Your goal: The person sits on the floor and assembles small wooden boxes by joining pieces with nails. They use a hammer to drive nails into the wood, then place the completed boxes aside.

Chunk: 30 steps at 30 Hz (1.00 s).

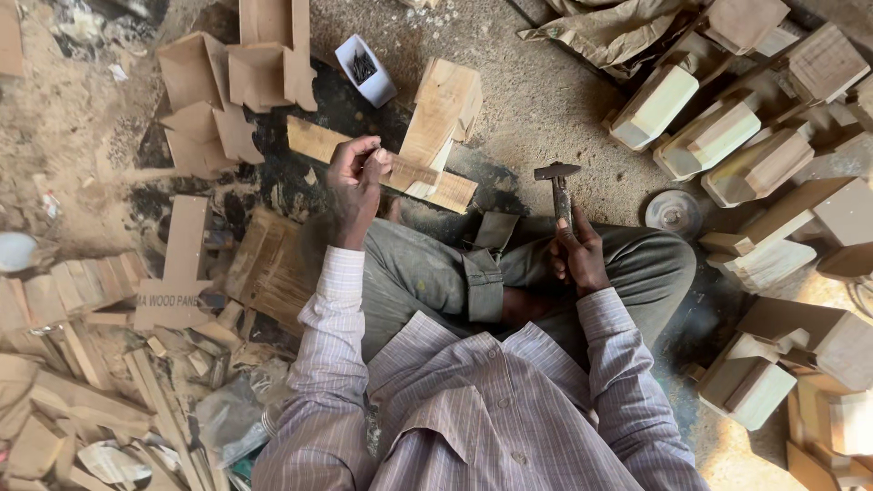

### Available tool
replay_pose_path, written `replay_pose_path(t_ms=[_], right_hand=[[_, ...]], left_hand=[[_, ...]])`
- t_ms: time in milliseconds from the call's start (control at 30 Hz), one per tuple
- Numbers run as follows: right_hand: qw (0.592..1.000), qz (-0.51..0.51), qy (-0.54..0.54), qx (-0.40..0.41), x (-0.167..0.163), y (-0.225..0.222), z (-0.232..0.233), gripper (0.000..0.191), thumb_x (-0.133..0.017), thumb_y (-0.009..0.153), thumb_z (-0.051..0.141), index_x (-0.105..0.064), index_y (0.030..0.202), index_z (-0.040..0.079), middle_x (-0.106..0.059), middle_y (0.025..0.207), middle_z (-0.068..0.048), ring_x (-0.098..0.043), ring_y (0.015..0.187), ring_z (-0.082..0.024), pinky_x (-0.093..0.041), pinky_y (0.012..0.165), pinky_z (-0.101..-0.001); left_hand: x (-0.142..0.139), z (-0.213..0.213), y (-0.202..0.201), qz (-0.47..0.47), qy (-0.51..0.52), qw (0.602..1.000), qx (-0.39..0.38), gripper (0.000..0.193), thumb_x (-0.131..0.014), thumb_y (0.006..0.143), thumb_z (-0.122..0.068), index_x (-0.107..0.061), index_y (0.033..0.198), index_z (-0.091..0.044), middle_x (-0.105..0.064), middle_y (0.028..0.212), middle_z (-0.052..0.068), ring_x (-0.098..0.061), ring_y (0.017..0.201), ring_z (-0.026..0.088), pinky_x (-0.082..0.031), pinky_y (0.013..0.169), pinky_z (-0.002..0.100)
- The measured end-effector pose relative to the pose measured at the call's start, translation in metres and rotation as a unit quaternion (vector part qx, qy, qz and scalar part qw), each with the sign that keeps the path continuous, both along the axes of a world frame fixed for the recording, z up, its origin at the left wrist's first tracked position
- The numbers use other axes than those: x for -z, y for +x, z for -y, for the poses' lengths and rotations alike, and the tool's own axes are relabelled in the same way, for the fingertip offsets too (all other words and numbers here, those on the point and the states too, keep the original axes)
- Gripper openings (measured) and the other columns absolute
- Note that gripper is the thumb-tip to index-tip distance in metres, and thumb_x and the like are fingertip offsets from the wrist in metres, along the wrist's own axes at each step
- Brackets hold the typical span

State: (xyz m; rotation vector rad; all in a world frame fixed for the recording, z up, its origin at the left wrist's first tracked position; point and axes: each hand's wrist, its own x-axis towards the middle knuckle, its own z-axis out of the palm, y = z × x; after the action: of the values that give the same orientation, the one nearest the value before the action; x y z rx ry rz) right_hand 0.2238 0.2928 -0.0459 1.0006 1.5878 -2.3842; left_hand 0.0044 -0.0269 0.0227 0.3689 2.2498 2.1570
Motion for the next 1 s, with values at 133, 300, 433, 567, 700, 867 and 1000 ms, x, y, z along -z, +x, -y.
replay_pose_path(t_ms=[133,300,433,567,700,867,1000], right_hand=[[0.999,-0.004,0.041,-0.014,-0.004,0.005,0.004,0.063,-0.056,0.105,0.025,-0.034,0.164,0.022,-0.051,0.067,-0.002,-0.042,0.042,-0.01,-0.036,0.036,-0.0267],[0.997,0.009,0.076,-0.014,-0.01,0.006,0.009,0.064,-0.057,0.106,0.027,-0.033,0.165,0.024,-0.052,0.068,-0.002,-0.044,0.045,-0.01,-0.038,0.038,-0.0267],[0.994,0.028,0.102,-0.022,-0.019,0.002,0.012,0.064,-0.057,0.106,0.029,-0.033,0.165,0.023,-0.052,0.069,-0.002,-0.045,0.047,-0.01,-0.038,0.039,-0.027],[0.992,0.036,0.116,-0.031,-0.025,-0.001,0.015,0.065,-0.056,0.106,0.029,-0.032,0.165,0.022,-0.052,0.068,-0.002,-0.044,0.047,-0.01,-0.038,0.039,-0.0269],[0.993,0.037,0.109,-0.028,-0.026,-0.002,0.017,0.063,-0.055,0.106,0.027,-0.032,0.165,0.022,-0.052,0.068,-0.002,-0.044,0.046,-0.01,-0.038,0.038,-0.0265],[0.996,0.051,0.079,-0.012,-0.022,-0.006,0.014,0.063,-0.054,0.106,0.025,-0.031,0.166,0.022,-0.051,0.068,-0.002,-0.043,0.045,-0.009,-0.038,0.038,-0.026],[0.995,0.075,0.064,0.0,-0.017,-0.009,0.011,0.064,-0.053,0.106,0.024,-0.031,0.166,0.023,-0.051,0.068,-0.003,-0.042,0.045,-0.009,-0.037,0.038,-0.0258]], left_hand=[[0.02,-0.006,0.007,-0.011,-0.025,0.999,-0.04,0.017,-0.063,0.101,-0.003,-0.064,0.117,0.002,-0.073,0.106,0.012,-0.075,0.093,0.018,-0.067,0.083,0.03],[0.031,-0.012,0.012,-0.093,-0.118,0.987,-0.049,0.011,-0.061,0.103,-0.003,-0.066,0.113,-0.003,-0.074,0.107,0.013,-0.077,0.095,0.022,-0.067,0.08,0.03],[0.027,-0.006,0.016,-0.135,-0.145,0.978,-0.06,0.01,-0.063,0.104,-0.006,-0.066,0.114,-0.003,-0.074,0.107,0.012,-0.076,0.097,0.025,-0.063,0.081,0.035],[0.018,-0.004,0.01,-0.124,-0.15,0.98,-0.044,0.01,-0.063,0.104,-0.006,-0.066,0.114,-0.004,-0.072,0.108,0.011,-0.072,0.098,0.025,-0.061,0.08,0.036],[0.012,-0.007,-0.001,-0.115,-0.156,0.981,-0.02,0.011,-0.062,0.103,-0.005,-0.064,0.114,-0.005,-0.071,0.109,0.009,-0.069,0.101,0.025,-0.059,0.085,0.037],[0.015,-0.011,-0.027,-0.132,-0.22,0.965,0.058,0.008,-0.067,0.101,-0.006,-0.067,0.108,-0.005,-0.072,0.104,0.009,-0.068,0.099,0.027,-0.055,0.089,0.041],[0.021,-0.013,-0.041,-0.141,-0.249,0.951,0.118,0.006,-0.069,0.099,-0.006,-0.07,0.105,-0.004,-0.071,0.098,0.009,-0.069,0.096,0.025,-0.055,0.09,0.041]])
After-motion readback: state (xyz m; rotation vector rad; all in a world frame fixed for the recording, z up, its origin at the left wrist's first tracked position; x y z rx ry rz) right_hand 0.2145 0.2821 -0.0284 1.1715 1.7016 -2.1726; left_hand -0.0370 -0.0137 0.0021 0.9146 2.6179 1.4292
